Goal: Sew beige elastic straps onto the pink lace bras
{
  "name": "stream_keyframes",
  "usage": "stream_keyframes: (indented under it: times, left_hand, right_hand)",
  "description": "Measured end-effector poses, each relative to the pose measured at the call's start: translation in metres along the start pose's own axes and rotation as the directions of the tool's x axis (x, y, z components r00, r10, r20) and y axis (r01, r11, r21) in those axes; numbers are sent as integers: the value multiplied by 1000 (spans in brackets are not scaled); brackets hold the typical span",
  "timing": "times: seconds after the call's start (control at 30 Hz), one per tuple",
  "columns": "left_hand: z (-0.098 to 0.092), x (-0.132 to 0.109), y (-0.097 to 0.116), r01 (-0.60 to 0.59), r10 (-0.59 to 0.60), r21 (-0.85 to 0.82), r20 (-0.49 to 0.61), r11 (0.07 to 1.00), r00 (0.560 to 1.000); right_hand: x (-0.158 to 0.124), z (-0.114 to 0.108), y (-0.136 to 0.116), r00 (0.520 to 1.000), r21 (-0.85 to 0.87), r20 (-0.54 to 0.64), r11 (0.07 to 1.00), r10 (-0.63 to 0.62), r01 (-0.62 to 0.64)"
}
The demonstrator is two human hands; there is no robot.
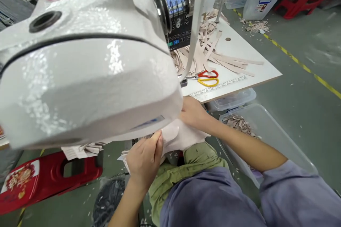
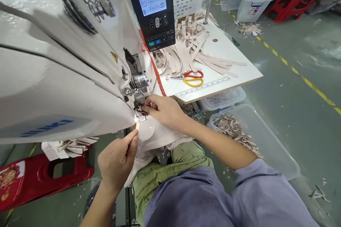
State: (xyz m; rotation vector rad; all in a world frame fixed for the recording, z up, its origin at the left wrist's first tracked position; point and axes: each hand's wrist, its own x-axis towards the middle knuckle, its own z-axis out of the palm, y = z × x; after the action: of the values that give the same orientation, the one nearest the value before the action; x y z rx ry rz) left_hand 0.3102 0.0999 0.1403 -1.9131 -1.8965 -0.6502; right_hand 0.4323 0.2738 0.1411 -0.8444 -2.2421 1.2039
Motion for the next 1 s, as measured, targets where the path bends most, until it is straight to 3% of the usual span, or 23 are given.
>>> stream_keyframes:
  times: [0.67, 0.87, 1.0]
  left_hand:
    - [5, 10, 8, -42, 42, -64, 6, 997, 999]
    - [12, -2, 6, 24, -15, -86, 98, 996, 995]
    - [7, 0, 5, 85, -73, -129, 93, 988, 993]
  right_hand:
    - [-3, -11, 5, 1000, 25, -6, 1000, 1, 0]
    - [-3, -12, 15, 999, -17, -29, 1000, -14, 14]
    - [-3, -8, 10, 999, -16, -43, 1000, -6, 6]
